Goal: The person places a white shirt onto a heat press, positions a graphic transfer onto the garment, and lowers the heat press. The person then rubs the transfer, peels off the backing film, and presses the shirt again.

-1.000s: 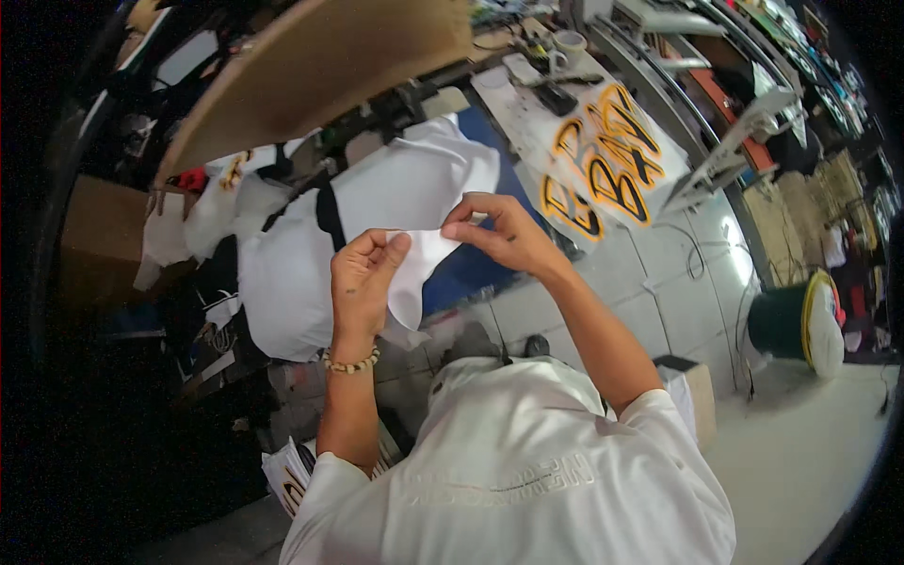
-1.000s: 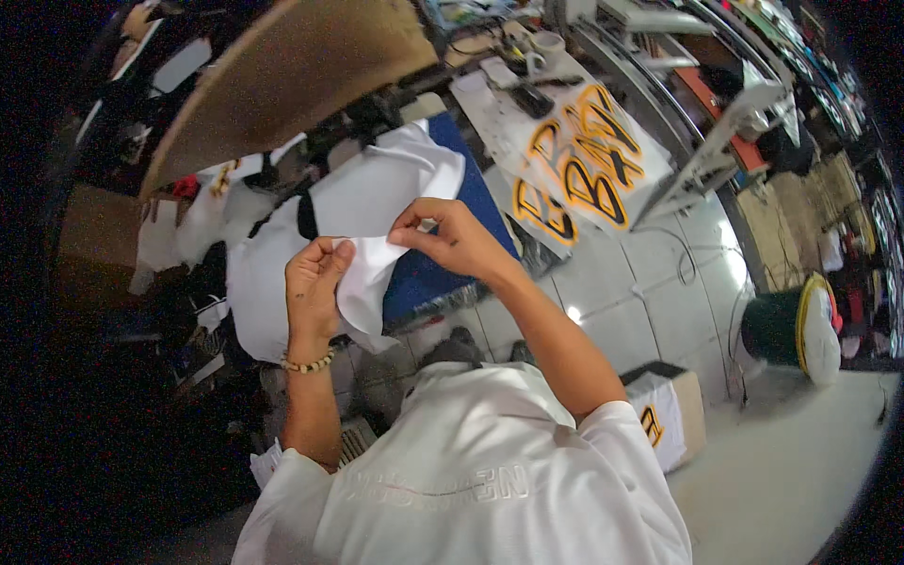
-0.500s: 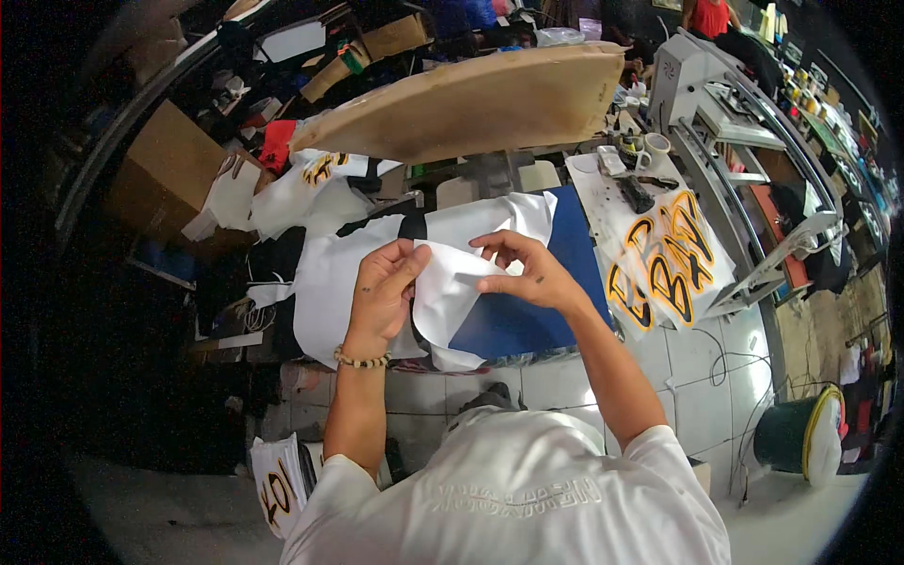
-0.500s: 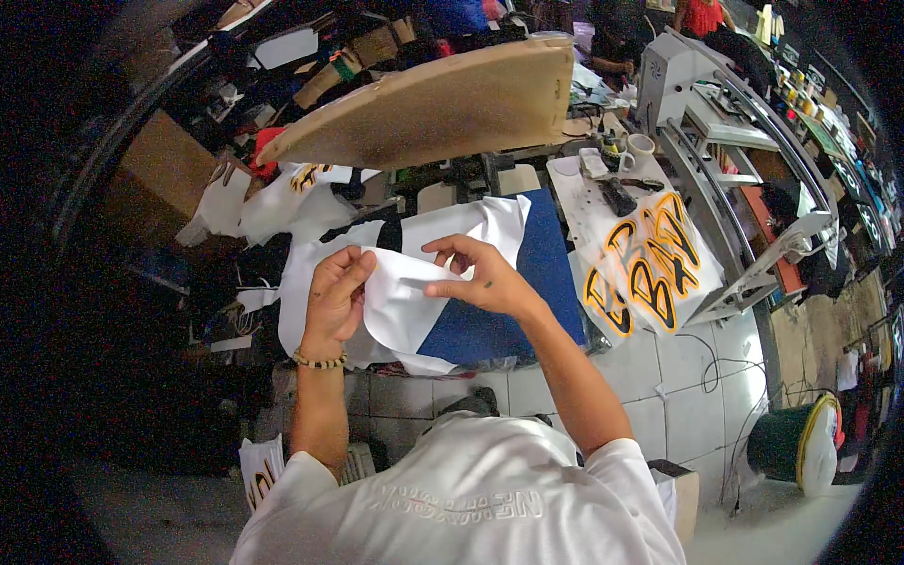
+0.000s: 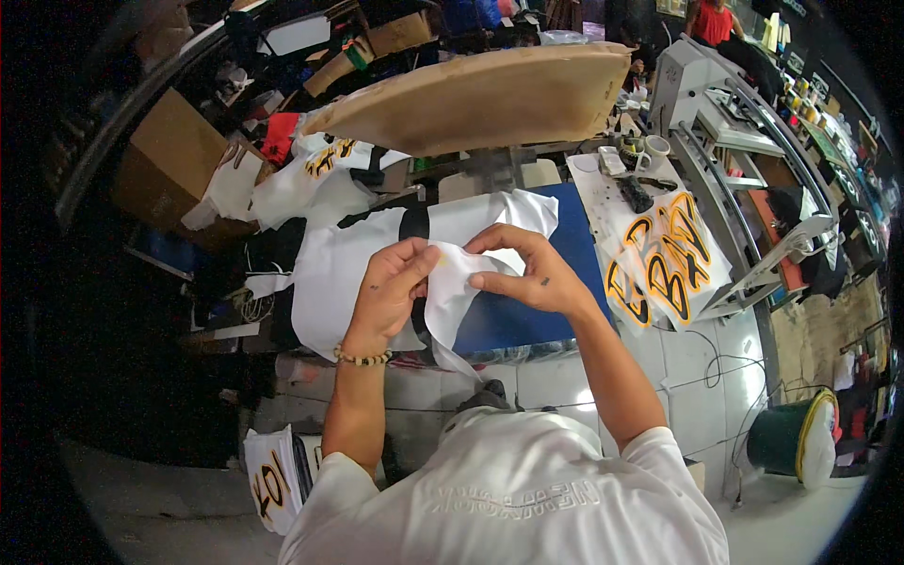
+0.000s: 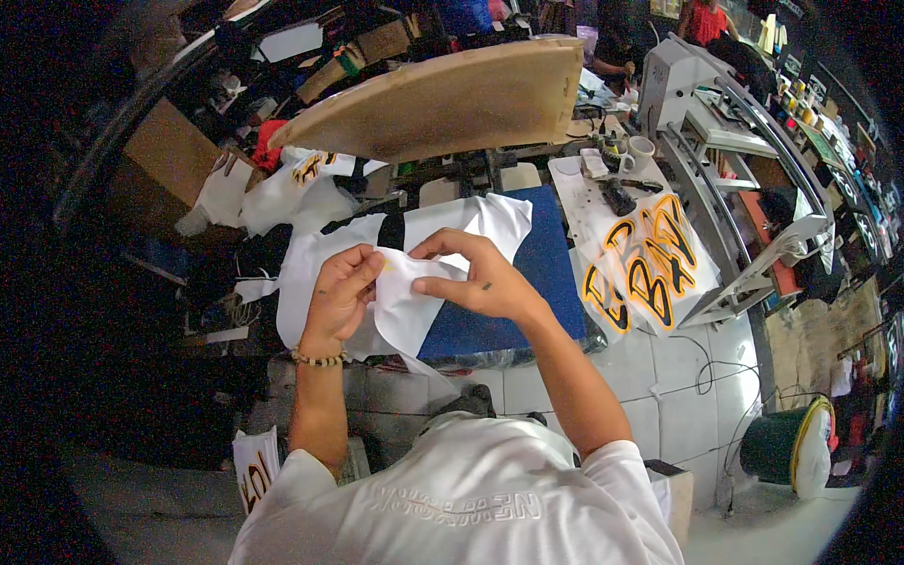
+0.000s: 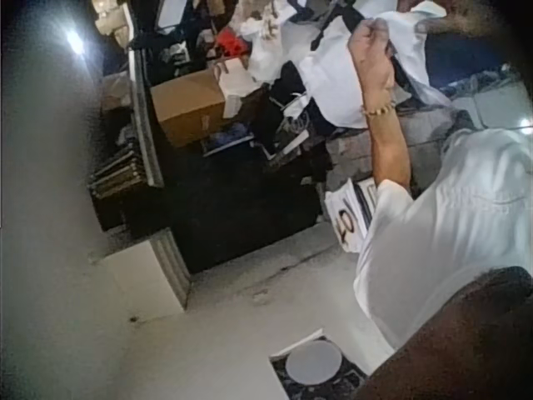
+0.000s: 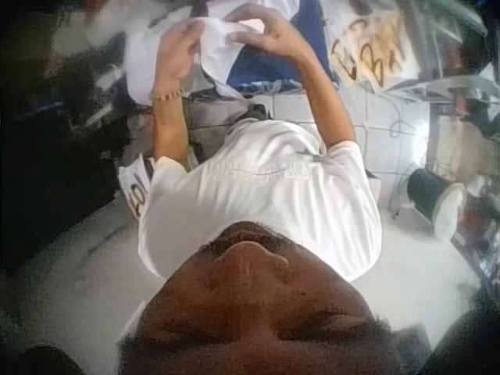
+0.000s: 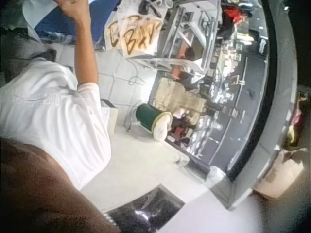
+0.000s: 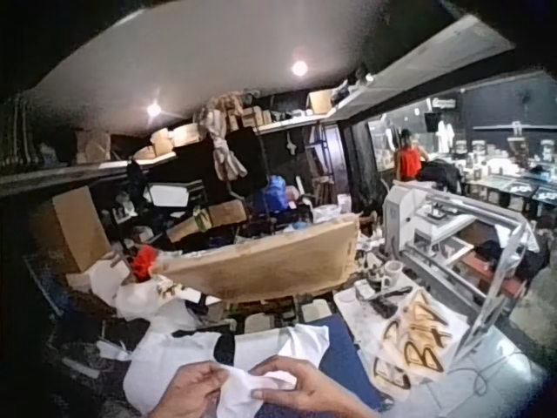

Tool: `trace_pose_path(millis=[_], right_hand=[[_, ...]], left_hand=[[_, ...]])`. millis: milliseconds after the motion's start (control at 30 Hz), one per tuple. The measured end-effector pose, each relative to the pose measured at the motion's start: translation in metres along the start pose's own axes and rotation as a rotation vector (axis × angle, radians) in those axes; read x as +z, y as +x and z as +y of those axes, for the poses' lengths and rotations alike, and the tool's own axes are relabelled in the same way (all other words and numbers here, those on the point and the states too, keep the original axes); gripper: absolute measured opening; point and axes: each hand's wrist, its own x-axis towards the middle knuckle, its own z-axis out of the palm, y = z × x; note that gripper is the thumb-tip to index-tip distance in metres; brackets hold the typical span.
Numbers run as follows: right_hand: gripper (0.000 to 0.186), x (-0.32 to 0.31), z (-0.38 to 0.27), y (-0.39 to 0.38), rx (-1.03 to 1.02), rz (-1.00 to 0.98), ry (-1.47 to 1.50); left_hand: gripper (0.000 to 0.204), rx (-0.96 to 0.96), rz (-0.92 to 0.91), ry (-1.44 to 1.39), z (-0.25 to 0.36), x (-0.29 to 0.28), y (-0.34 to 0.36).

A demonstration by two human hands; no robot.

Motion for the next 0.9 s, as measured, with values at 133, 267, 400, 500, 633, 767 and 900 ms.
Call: trace_pose_path(millis=[133, 267, 400, 500, 633, 767, 900], right_hand=[[0.03, 0.005, -0.009, 0.007, 0.084, -0.028, 0.1], [0.037, 0.007, -0.003, 0.008, 0.269, -0.087, 0.456], [0.038, 0.008, 0.002, 0.003, 0.306, -0.08, 0.478], [0.037, 0.008, 0.003, 0.0, 0.322, -0.066, 0.485], [0.037, 0.005, 0.002, -0.004, 0.37, -0.065, 0.513], [0.038, 0.002, 0.004, -0.007, 0.379, -0.095, 0.537], [0.04, -0.001, 0.005, -0.01, 0.384, -0.088, 0.526]], left_hand=[[0.016, 0.012, -0.027, 0.027, 0.001, 0.001, -0.004], [0.021, -0.001, -0.041, 0.069, 0.004, -0.001, -0.013], [0.03, -0.016, -0.071, 0.095, 0.006, -0.001, -0.021], [0.029, 0.008, -0.074, 0.128, 0.006, 0.0, -0.025], [0.032, -0.007, -0.064, 0.151, 0.006, 0.001, -0.027], [0.032, 0.007, -0.054, 0.133, 0.004, 0.001, -0.026], [0.031, 0.018, -0.018, 0.118, 0.001, 0.0, -0.023]])
